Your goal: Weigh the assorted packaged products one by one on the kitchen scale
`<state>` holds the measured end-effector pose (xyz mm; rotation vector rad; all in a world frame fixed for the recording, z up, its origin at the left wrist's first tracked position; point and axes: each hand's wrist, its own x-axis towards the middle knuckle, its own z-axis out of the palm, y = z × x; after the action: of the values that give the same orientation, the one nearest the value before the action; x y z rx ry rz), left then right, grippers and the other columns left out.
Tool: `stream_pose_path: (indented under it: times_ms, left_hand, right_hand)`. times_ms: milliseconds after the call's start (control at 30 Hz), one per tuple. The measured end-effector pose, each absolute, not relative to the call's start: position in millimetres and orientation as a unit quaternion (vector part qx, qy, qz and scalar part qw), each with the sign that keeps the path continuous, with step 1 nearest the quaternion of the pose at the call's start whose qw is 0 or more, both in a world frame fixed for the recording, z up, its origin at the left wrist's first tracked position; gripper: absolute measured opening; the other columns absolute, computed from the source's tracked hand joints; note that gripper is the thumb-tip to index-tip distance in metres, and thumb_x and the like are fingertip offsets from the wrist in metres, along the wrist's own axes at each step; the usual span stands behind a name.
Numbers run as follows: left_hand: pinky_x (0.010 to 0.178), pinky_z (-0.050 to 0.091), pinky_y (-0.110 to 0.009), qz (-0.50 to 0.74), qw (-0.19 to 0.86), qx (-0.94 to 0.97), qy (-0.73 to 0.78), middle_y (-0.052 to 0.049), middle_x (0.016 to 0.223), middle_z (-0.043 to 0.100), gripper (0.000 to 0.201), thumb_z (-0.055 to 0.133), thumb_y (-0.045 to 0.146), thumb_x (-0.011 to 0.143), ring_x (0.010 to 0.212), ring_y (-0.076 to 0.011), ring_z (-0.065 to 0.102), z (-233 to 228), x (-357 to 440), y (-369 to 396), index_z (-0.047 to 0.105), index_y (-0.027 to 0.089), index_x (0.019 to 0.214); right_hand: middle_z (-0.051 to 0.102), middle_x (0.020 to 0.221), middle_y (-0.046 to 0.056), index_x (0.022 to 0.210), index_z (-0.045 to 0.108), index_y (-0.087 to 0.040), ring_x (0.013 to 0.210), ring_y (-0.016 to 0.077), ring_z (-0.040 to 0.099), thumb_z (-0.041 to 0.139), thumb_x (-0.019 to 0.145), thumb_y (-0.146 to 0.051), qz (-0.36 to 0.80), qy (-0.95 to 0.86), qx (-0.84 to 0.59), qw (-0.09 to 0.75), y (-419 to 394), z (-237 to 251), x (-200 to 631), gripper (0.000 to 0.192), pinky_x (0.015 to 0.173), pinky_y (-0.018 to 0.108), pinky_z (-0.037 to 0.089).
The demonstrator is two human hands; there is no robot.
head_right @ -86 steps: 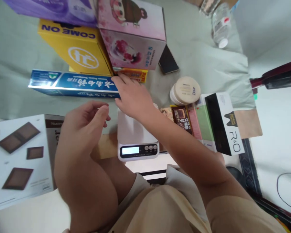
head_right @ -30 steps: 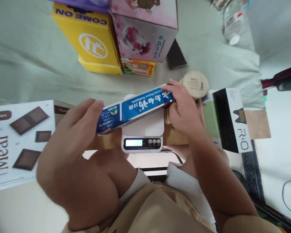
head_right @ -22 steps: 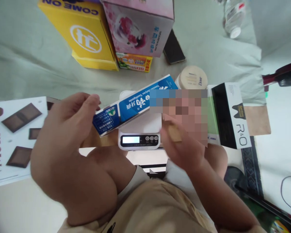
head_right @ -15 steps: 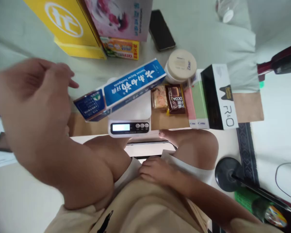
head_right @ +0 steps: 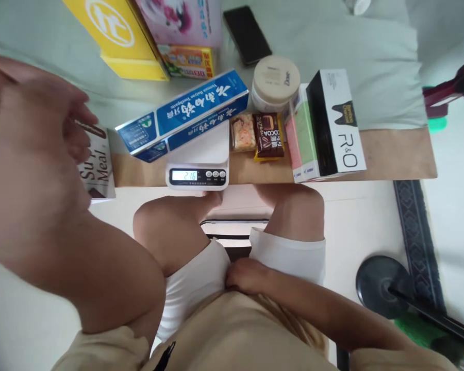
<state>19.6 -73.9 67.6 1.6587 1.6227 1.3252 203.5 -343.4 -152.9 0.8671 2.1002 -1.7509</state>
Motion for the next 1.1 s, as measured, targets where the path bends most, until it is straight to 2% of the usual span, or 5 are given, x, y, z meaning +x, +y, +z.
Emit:
stream_pose_path:
  times_ms: [133, 300, 533, 767, 1100]
  left_hand:
    - [0.065, 0.042, -0.028, 0.489, 0.24, 0.618, 0.567, 0.004, 0.063, 0.058, 0.014, 0.06, 0.017, 0.081, 0.06, -0.0083, 0.049, 70, 30, -98, 0.071, 0.018, 0.073]
    - [0.059, 0.035, -0.028, 0.465, 0.276, 0.619, 0.57, 0.004, 0.062, 0.056, 0.012, 0.062, 0.017, 0.081, 0.058, -0.0083, 0.045, 65, 30, -109, 0.069, 0.019, 0.072]
    - [0.053, 0.024, -0.03, 0.388, 0.325, 0.592, 0.627, 0.004, 0.065, 0.052, 0.008, 0.065, 0.023, 0.083, 0.054, -0.0089, 0.036, 74, 30, -110, 0.065, 0.021, 0.076]
    - [0.048, 0.023, -0.029, 0.383, 0.344, 0.587, 0.625, 0.005, 0.06, 0.053, 0.008, 0.064, 0.024, 0.079, 0.048, -0.0081, 0.033, 67, 29, -104, 0.065, 0.021, 0.073]
    - [0.057, 0.039, -0.028, 0.454, 0.285, 0.614, 0.579, 0.003, 0.065, 0.057, 0.012, 0.06, 0.019, 0.083, 0.059, -0.0087, 0.049, 59, 29, -91, 0.063, 0.02, 0.071]
  right_hand:
    - [0.069, 0.143, 0.012, 0.141, 0.066, -0.019, 0.126, 0.0248, 0.071, 0.07, 0.104, -0.045, -0.588, 0.727, 0.318, 0.155, -355, -154, 202, 0.045, 0.108, 0.049, 0.064]
    - [0.07, 0.141, 0.012, 0.139, 0.066, -0.018, 0.125, 0.0246, 0.071, 0.071, 0.104, -0.046, -0.593, 0.723, 0.3, 0.191, -358, -161, 201, 0.046, 0.107, 0.049, 0.064]
    - [0.069, 0.142, 0.012, 0.14, 0.066, -0.018, 0.125, 0.0244, 0.071, 0.07, 0.104, -0.046, -0.631, 0.712, 0.265, 0.156, -341, -166, 207, 0.046, 0.107, 0.049, 0.064]
    - [0.07, 0.139, 0.008, 0.136, 0.069, -0.015, 0.125, 0.0294, 0.071, 0.072, 0.102, -0.049, -0.649, 0.685, 0.295, 0.15, -318, -187, 220, 0.048, 0.105, 0.048, 0.065]
    - [0.069, 0.143, 0.012, 0.141, 0.066, -0.018, 0.126, 0.0246, 0.07, 0.068, 0.105, -0.044, -0.487, 0.756, 0.431, 0.08, -293, -190, 179, 0.044, 0.107, 0.049, 0.065]
